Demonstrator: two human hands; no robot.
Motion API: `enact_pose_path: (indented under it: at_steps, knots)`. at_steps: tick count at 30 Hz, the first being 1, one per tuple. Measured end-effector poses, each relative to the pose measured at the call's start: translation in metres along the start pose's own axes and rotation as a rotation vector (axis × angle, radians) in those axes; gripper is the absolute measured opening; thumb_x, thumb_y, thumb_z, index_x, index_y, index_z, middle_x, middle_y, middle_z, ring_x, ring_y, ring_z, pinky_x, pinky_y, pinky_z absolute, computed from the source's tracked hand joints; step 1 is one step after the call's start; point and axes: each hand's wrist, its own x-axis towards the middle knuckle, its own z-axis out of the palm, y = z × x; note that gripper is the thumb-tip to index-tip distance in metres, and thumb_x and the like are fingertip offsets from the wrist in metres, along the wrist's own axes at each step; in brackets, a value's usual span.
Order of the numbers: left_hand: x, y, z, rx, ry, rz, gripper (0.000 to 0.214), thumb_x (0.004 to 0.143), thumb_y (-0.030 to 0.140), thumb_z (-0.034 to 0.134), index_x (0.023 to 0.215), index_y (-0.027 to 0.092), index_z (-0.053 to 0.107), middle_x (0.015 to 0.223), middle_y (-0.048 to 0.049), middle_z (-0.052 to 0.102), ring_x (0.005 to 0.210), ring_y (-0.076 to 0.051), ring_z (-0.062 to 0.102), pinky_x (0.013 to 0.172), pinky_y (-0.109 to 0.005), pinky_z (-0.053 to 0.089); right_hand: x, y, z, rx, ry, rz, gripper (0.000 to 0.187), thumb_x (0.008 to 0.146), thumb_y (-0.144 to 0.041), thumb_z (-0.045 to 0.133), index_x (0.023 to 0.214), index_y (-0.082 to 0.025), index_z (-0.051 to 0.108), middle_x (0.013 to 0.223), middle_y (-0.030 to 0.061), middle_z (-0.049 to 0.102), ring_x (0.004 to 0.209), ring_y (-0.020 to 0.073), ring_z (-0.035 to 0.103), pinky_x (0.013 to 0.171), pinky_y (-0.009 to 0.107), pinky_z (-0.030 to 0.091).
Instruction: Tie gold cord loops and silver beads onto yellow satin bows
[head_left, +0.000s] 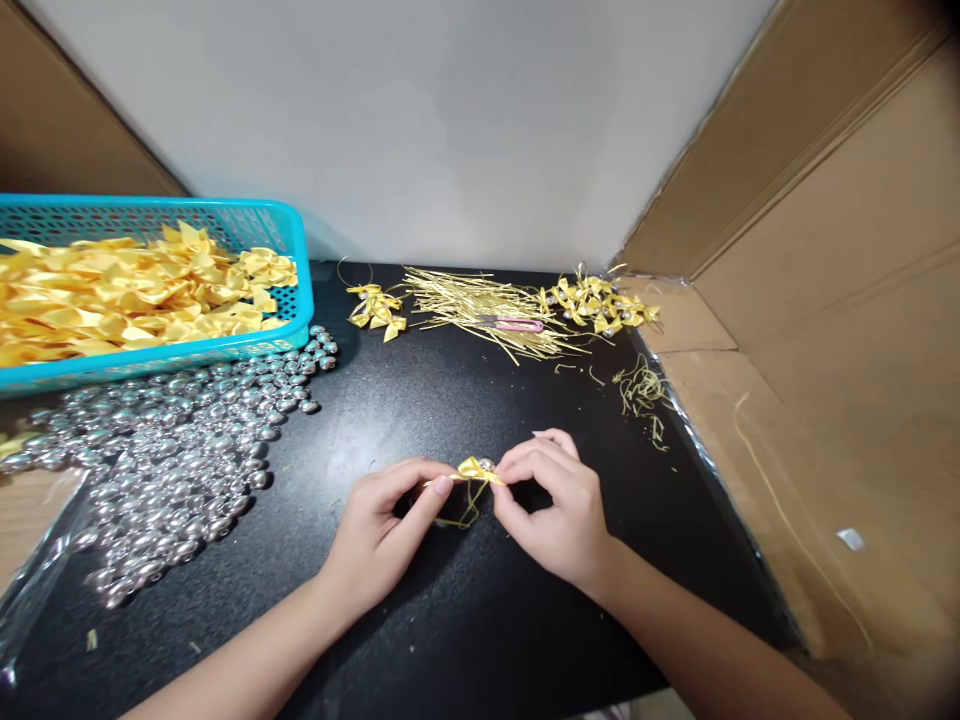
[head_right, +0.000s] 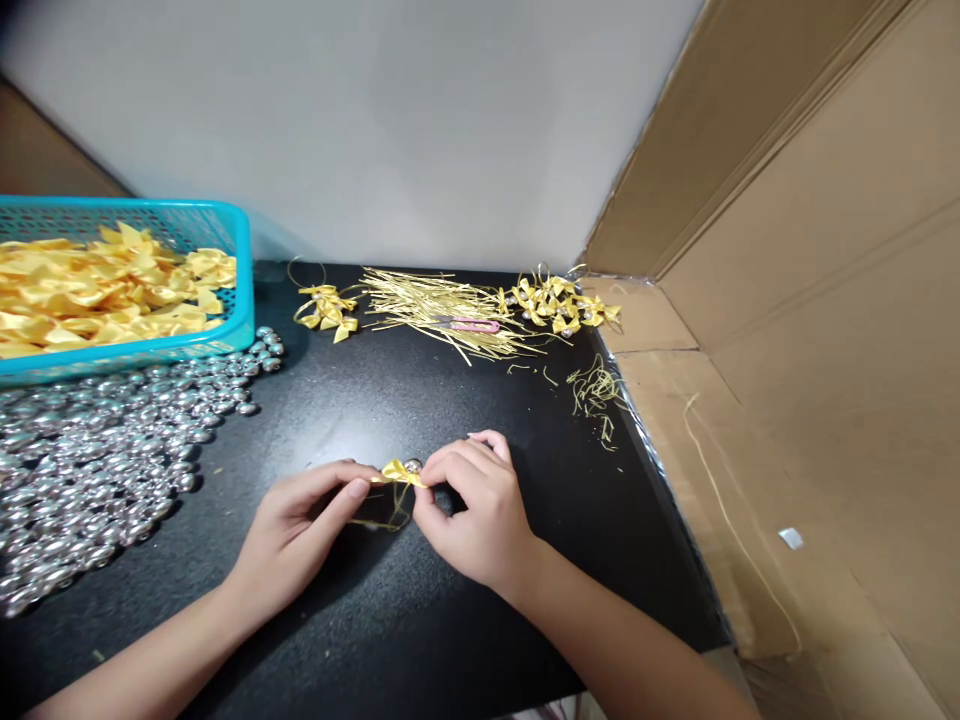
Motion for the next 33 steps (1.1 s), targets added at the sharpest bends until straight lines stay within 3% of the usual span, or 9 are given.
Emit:
enact_pose_path:
  at_steps: [5,12,19,23,27,30,33]
  knots:
    - [-0.001,0.004,0.000,-0.073,-0.015,-0.030,0.025,0.093,0.025,0.053,0.082,0.016,0.073,0.052,0.0027,0.062,0.046,-0.011,0.057,0.050,-0.019,0.045,-0.001,-0.001,0.000,-0.020,-0.023,-0.012,0.019,0.076,-0.004,0.058,0.069,-0.021,0.053,0.067,-0.0037,0.069,0.064,0.0136,0.068,0.085,0.039,0.043]
    - [0.002,0.005,0.002,-0.095,0.009,-0.066,0.015,0.084,0.024,0.064,0.078,0.015,0.074,0.056,0.0002,0.066,0.046,-0.010,0.055,0.045,-0.018,0.045,-0.001,-0.001,-0.001,-0.049,-0.055,-0.075,0.021,0.076,-0.002,0.059,0.069,-0.021,0.052,0.069,-0.0038,0.070,0.063,0.0119,0.066,0.087,0.040,0.042]
    - [0.002,0.004,-0.001,-0.234,-0.078,-0.131,0.021,0.087,0.028,0.061,0.079,0.015,0.076,0.056,-0.0008,0.068,0.045,-0.010,0.055,0.045,-0.017,0.048,-0.009,0.007,-0.002,-0.060,-0.038,-0.298,0.018,0.083,-0.005,0.064,0.076,-0.021,0.060,0.080,-0.0040,0.076,0.070,0.0115,0.063,0.092,0.039,0.040]
    - [0.004,0.005,-0.001,-0.210,-0.078,-0.108,0.017,0.085,0.025,0.063,0.078,0.017,0.076,0.057,0.0000,0.069,0.048,-0.010,0.057,0.049,-0.017,0.048,-0.008,0.006,-0.004,-0.068,-0.053,-0.345,0.018,0.083,-0.004,0.065,0.077,-0.021,0.061,0.083,-0.0040,0.077,0.072,0.0127,0.061,0.090,0.039,0.041]
    - [0.004,0.003,-0.001,-0.200,-0.059,-0.134,0.014,0.084,0.025,0.065,0.077,0.017,0.075,0.057,0.0000,0.069,0.050,-0.011,0.059,0.049,-0.018,0.047,-0.003,0.001,-0.006,0.044,-0.079,-0.198,0.019,0.078,-0.007,0.066,0.088,-0.022,0.062,0.083,-0.0008,0.075,0.076,0.0164,0.061,0.082,0.038,0.047]
    - [0.004,0.002,-0.001,-0.207,-0.079,-0.152,0.014,0.084,0.025,0.065,0.077,0.017,0.074,0.057,-0.0001,0.069,0.050,-0.012,0.058,0.049,-0.019,0.045,0.001,-0.002,-0.006,0.181,-0.120,-0.043,0.037,0.076,-0.014,0.067,0.112,-0.018,0.061,0.095,0.0077,0.073,0.088,0.0211,0.063,0.081,0.039,0.050]
    - [0.003,0.002,0.000,-0.209,-0.119,-0.148,0.014,0.083,0.026,0.065,0.075,0.017,0.073,0.057,-0.0006,0.069,0.051,-0.012,0.058,0.049,-0.019,0.044,0.002,-0.001,-0.005,0.216,-0.164,0.030,0.027,0.083,-0.016,0.068,0.109,-0.018,0.066,0.096,0.0090,0.073,0.090,0.0212,0.064,0.083,0.038,0.050]
